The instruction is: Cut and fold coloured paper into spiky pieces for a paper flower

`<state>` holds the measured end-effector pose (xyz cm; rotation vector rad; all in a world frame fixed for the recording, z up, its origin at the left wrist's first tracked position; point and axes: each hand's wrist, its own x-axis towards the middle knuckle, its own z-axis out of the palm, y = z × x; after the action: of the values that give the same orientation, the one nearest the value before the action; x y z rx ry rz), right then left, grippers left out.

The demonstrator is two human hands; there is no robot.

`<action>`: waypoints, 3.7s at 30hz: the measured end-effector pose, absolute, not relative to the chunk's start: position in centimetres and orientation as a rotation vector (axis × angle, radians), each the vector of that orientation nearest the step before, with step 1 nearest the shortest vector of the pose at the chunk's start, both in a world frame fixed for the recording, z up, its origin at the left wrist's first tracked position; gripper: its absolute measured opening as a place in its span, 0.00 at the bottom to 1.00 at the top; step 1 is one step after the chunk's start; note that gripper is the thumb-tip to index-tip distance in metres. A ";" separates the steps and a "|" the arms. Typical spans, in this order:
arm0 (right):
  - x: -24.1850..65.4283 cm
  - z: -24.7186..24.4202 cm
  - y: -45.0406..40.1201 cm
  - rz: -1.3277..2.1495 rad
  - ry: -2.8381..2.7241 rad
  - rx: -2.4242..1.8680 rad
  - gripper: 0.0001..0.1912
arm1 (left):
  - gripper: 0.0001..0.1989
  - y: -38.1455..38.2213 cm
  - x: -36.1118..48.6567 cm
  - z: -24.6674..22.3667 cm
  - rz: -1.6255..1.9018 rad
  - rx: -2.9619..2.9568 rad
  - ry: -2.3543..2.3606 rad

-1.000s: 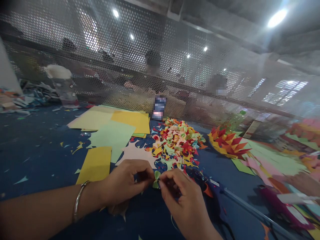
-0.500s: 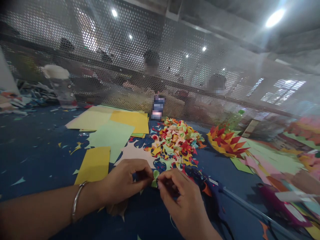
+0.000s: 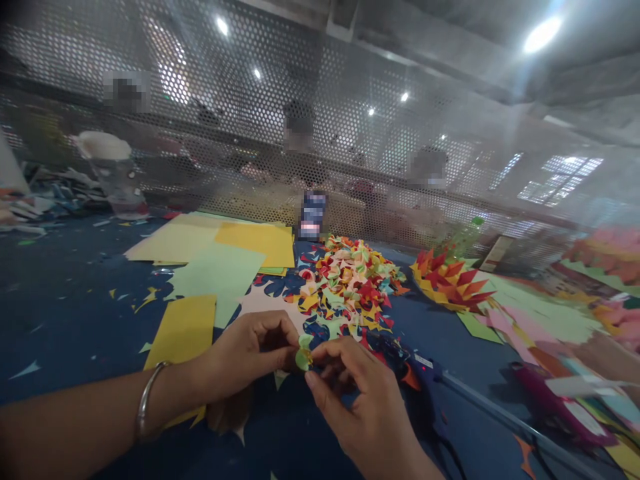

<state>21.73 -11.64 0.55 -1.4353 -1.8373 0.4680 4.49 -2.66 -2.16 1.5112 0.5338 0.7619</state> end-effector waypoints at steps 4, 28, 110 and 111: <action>21.7 0.6 -11.7 0.445 -1.831 -1.417 0.06 | 0.07 -2.6 4.6 -2.0 0.724 1.424 0.495; 22.0 0.8 -11.9 0.434 -1.862 -1.408 0.04 | 0.09 -2.6 4.2 -2.4 0.677 1.718 0.566; 21.9 0.7 -11.6 0.584 -1.776 -1.460 0.03 | 0.04 -3.0 4.0 -1.6 0.651 1.811 0.563; 21.9 0.7 -11.6 0.575 -1.783 -1.461 0.03 | 0.04 -3.0 4.0 -1.6 0.648 1.815 0.563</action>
<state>21.87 -11.58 0.70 -1.4606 -1.7830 0.5752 4.01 -3.03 -1.55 1.8152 0.5634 0.6480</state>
